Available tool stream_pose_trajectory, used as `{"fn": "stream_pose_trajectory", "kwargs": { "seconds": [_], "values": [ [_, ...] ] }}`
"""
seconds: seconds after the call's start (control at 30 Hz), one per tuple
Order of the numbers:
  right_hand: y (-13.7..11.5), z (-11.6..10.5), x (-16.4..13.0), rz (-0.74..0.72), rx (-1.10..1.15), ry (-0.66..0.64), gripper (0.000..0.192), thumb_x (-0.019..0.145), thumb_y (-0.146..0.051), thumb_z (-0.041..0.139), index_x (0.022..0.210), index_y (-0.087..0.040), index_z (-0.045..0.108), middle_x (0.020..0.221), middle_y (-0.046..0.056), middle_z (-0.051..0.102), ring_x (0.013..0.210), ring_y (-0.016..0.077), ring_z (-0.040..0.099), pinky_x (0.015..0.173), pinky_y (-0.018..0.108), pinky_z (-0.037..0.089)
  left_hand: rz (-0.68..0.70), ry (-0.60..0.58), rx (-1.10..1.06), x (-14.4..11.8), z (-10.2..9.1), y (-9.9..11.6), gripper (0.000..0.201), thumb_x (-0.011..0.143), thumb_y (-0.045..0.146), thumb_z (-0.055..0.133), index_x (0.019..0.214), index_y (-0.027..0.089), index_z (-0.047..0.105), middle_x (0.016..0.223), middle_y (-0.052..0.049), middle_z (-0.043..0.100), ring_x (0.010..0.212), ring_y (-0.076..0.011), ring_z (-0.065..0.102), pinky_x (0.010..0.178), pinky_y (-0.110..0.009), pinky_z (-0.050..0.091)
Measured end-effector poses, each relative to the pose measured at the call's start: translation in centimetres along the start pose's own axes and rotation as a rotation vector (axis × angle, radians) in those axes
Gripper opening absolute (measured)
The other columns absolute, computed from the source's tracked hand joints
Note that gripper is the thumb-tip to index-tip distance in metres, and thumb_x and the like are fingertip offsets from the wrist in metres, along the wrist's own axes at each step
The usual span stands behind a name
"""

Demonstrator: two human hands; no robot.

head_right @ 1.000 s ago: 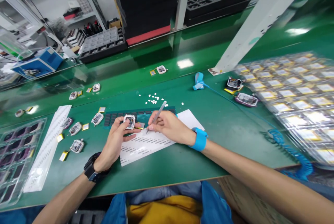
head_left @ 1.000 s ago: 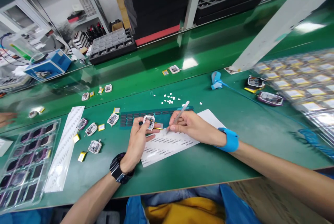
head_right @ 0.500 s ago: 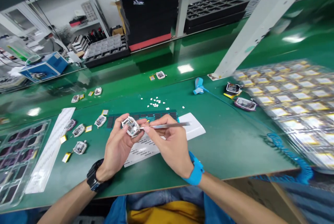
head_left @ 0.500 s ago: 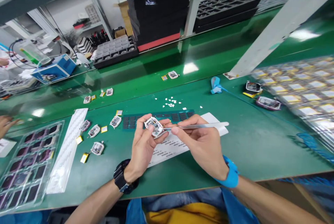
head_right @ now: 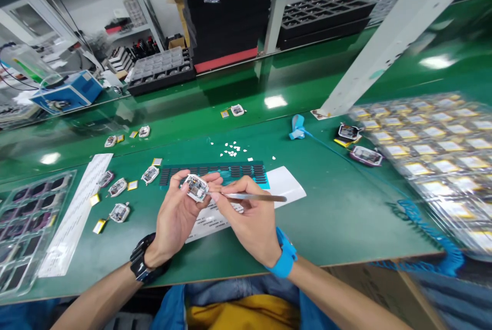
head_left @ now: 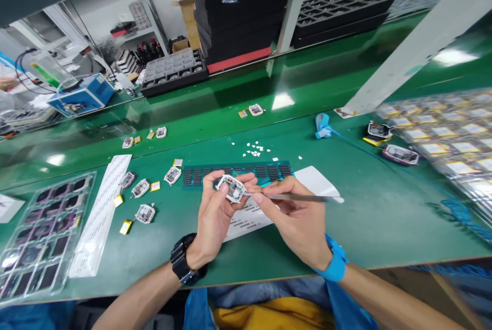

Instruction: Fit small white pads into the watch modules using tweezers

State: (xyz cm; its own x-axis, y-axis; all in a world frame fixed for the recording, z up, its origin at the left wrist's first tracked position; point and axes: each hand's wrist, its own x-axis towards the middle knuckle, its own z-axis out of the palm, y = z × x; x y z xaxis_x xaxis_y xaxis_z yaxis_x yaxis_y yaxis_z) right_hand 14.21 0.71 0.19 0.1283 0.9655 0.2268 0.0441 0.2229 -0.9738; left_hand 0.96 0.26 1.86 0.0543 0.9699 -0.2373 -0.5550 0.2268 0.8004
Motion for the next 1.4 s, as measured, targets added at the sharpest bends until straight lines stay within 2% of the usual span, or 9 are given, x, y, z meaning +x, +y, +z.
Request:
{"fn": "stream_pose_trajectory", "kwargs": {
  "seconds": [0.2, 0.33, 0.5, 0.57, 0.67, 0.8, 0.97, 1.27, 1.4],
  "values": [
    [0.6, 0.1, -0.5, -0.065, 0.014, -0.028, 0.019, 0.080, -0.030, 0.072, 0.074, -0.024, 0.055, 0.070, 0.001, 0.070, 0.068, 0.0184, 0.071, 0.065, 0.033, 0.058, 0.012, -0.029, -0.019, -0.1, -0.1, -0.2, 0.041, 0.080, 0.037, 0.067, 0.105, 0.026, 0.036, 0.106, -0.009, 0.074, 0.105, -0.0229, 0.069, 0.090, -0.037, 0.048],
    [0.5, 0.0, -0.6, -0.065, -0.004, -0.049, 0.020, 0.082, -0.035, 0.071, 0.074, -0.024, 0.056, 0.073, 0.003, 0.071, 0.073, 0.0208, 0.072, 0.070, 0.037, 0.060, 0.051, -0.040, 0.070, -0.2, -0.2, -0.5, 0.046, 0.080, 0.029, 0.070, 0.110, 0.027, 0.035, 0.112, -0.008, 0.072, 0.106, -0.0226, 0.068, 0.091, -0.037, 0.048],
    [0.0, -1.6, 2.5, 0.014, -0.001, -0.060, 0.025, 0.079, -0.042, 0.073, 0.078, -0.024, 0.056, 0.077, 0.004, 0.071, 0.083, 0.0236, 0.073, 0.066, 0.034, 0.059, 0.175, 0.098, 0.223, 1.0, -0.8, 0.1, 0.049, 0.078, 0.033, 0.072, 0.111, 0.026, 0.037, 0.109, -0.009, 0.072, 0.105, -0.0209, 0.068, 0.096, -0.038, 0.048],
    [0.3, -2.4, 4.8, 0.041, -0.062, -0.194, 0.023, 0.078, -0.040, 0.073, 0.080, -0.023, 0.058, 0.085, 0.006, 0.074, 0.080, 0.0224, 0.072, 0.066, 0.033, 0.057, 0.264, 0.149, 0.281, 2.0, -1.3, 0.5, 0.048, 0.078, 0.034, 0.073, 0.109, 0.025, 0.038, 0.107, -0.008, 0.071, 0.104, -0.0199, 0.068, 0.097, -0.038, 0.047],
    [1.4, -3.0, 7.6, 0.022, -0.248, -0.426, 0.018, 0.078, -0.037, 0.069, 0.078, -0.020, 0.062, 0.077, 0.005, 0.073, 0.069, 0.0203, 0.068, 0.060, 0.032, 0.052, 0.328, 0.127, 0.329, 3.3, -2.1, 0.7, 0.047, 0.077, 0.036, 0.073, 0.108, 0.025, 0.040, 0.111, -0.009, 0.070, 0.108, -0.0194, 0.067, 0.102, -0.038, 0.045],
    [3.3, -2.8, 8.9, 0.029, -0.340, -0.509, 0.010, 0.079, -0.030, 0.063, 0.078, -0.020, 0.063, 0.080, 0.005, 0.074, 0.070, 0.0195, 0.068, 0.062, 0.031, 0.050, 0.238, 0.054, 0.340, 4.3, -3.2, -0.2, 0.046, 0.078, 0.039, 0.073, 0.108, 0.024, 0.041, 0.114, -0.009, 0.069, 0.111, -0.0192, 0.065, 0.100, -0.038, 0.046],
    [4.1, -3.0, 8.6, 0.068, -0.319, -0.491, 0.011, 0.079, -0.031, 0.062, 0.080, -0.020, 0.062, 0.082, 0.005, 0.074, 0.071, 0.0192, 0.068, 0.061, 0.031, 0.049, 0.117, 0.041, 0.353, 4.7, -3.8, -1.3, 0.047, 0.078, 0.038, 0.073, 0.109, 0.023, 0.041, 0.113, -0.010, 0.069, 0.110, -0.0189, 0.065, 0.098, -0.037, 0.047],
    [4.5, -3.1, 9.3, 0.125, -0.321, -0.497, 0.013, 0.078, -0.032, 0.063, 0.076, -0.019, 0.062, 0.080, 0.007, 0.074, 0.073, 0.0211, 0.069, 0.065, 0.033, 0.051, 0.090, 0.064, 0.343, 5.0, -3.9, -1.4, 0.045, 0.079, 0.034, 0.072, 0.109, 0.023, 0.041, 0.113, -0.010, 0.070, 0.109, -0.0195, 0.066, 0.099, -0.038, 0.045],
    [5.1, -3.1, 10.0, 0.221, -0.178, -0.528, 0.017, 0.073, -0.033, 0.068, 0.072, -0.020, 0.058, 0.075, 0.005, 0.073, 0.073, 0.0208, 0.070, 0.069, 0.034, 0.054, 0.114, 0.046, 0.366, 5.2, -4.2, -1.7, 0.045, 0.080, 0.038, 0.071, 0.110, 0.023, 0.041, 0.115, -0.011, 0.069, 0.113, -0.0226, 0.064, 0.100, -0.043, 0.044]
  ]
}}
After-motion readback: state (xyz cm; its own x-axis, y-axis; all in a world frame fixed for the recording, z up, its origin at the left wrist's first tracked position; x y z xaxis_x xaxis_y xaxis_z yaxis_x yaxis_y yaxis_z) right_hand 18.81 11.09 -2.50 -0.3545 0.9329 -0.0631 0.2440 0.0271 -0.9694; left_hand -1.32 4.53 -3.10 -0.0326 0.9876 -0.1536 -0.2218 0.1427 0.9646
